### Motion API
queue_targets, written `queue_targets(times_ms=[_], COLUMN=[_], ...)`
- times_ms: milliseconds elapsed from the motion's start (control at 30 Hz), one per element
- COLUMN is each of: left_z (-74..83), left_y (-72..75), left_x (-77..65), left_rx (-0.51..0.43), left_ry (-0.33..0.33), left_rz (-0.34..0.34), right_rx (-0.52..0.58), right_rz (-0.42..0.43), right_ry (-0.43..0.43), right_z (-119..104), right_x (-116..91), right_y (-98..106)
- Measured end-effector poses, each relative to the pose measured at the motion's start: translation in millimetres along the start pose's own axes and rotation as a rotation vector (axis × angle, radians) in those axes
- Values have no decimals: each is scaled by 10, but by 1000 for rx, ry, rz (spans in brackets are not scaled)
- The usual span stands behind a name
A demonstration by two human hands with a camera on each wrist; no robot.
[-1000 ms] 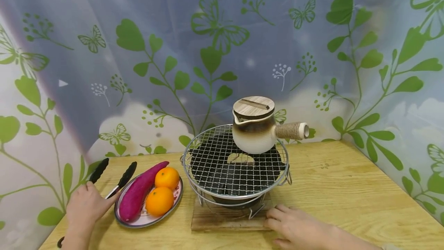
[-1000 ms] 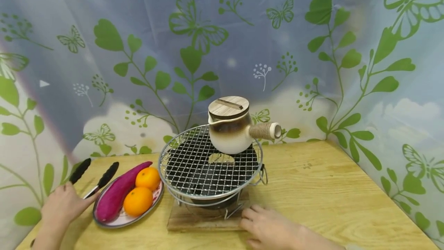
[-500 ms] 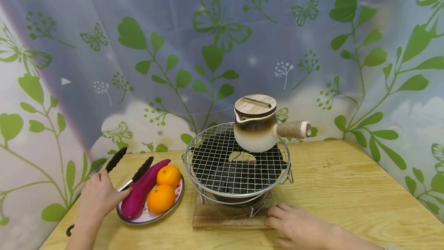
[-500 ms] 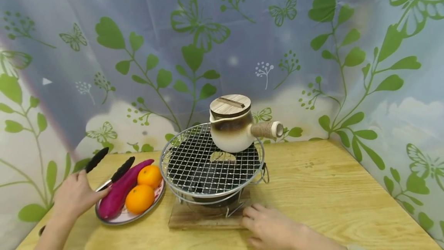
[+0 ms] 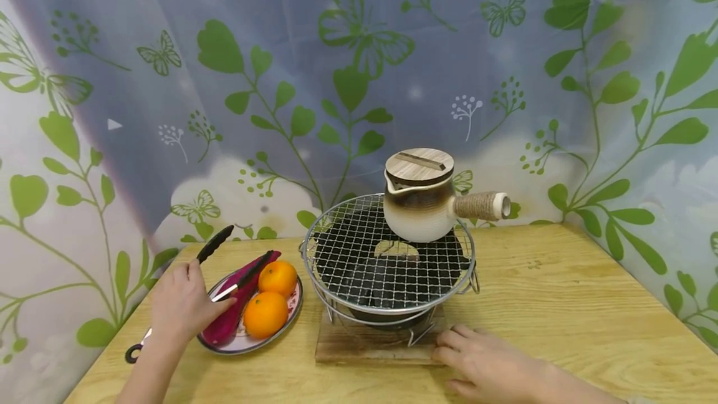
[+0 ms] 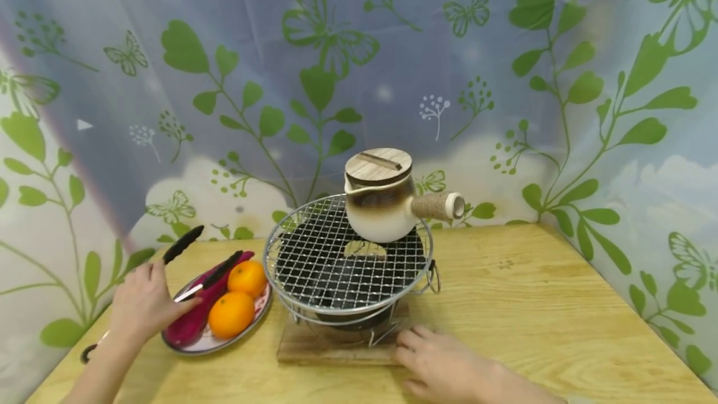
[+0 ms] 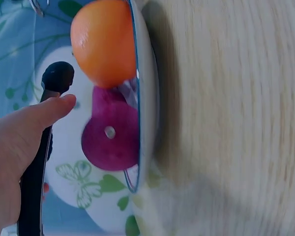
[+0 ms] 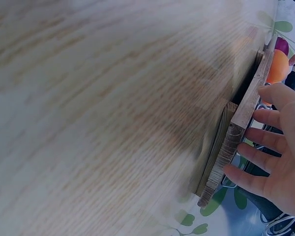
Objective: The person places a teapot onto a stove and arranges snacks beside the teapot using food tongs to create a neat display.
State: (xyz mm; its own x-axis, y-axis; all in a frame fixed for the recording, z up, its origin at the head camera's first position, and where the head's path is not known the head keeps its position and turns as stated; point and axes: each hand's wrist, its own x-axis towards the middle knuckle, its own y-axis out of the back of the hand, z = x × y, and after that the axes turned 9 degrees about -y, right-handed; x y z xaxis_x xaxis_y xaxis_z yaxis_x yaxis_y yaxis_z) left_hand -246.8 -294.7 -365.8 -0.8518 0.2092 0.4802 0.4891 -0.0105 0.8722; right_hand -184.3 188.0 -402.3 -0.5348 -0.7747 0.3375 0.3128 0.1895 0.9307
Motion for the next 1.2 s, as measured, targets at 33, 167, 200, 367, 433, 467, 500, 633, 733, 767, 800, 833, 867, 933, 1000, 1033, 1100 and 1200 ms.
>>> queue_targets(times_ms=[33, 167, 200, 367, 433, 467, 500, 633, 733, 767, 800, 833, 867, 933, 1000, 1033, 1100, 1200], left_z=[26, 134, 158, 258, 289, 304, 319, 386, 449, 470, 489, 507, 525, 558, 587, 599, 619, 647], left_y=[14, 69, 81, 124, 130, 134, 136, 139, 149, 153, 160, 167, 178, 198, 213, 216, 217, 207], left_x=[7, 18, 19, 22, 22, 20, 16, -6, -15, -12, -9, -7, -5, -2, -1, -2, 0, 0], left_rx=[-2, -30, -37, -31, -18, -9, 0, 29, 34, 29, 25, 20, 15, 4, 11, 17, 35, 55], left_ry=[-3, -16, -22, -63, -76, -83, -87, -93, -94, -93, -91, -90, -88, -81, -83, -85, -87, -83], left_rz=[-9, -49, -61, -97, -99, -95, -92, -95, -96, -102, -108, -113, -118, -135, -142, -144, -152, -183], right_rx=[-1, 1, 2, 5, 4, 4, 1, -6, -6, -4, -2, -1, -1, 1, -3, -4, -7, -8], right_rz=[1, -6, -8, -16, -11, -8, -2, 19, 21, 20, 16, 12, 10, 6, 6, 8, 14, 13], right_ry=[-1, -5, -6, -6, -2, 2, 6, 19, 19, 18, 15, 12, 9, 6, 6, 8, 11, 11], right_z=[0, 1, 1, 9, 12, 13, 13, 10, 9, 9, 8, 6, 5, 4, 4, 5, 8, 13], right_x=[2, 6, 7, 4, 3, 2, 1, 2, -2, -4, -5, -6, -7, -5, -4, -3, -5, -9], right_y=[2, 10, 11, 12, 10, 8, 5, -5, -7, -7, -6, -4, -3, -2, -2, -4, -10, -15])
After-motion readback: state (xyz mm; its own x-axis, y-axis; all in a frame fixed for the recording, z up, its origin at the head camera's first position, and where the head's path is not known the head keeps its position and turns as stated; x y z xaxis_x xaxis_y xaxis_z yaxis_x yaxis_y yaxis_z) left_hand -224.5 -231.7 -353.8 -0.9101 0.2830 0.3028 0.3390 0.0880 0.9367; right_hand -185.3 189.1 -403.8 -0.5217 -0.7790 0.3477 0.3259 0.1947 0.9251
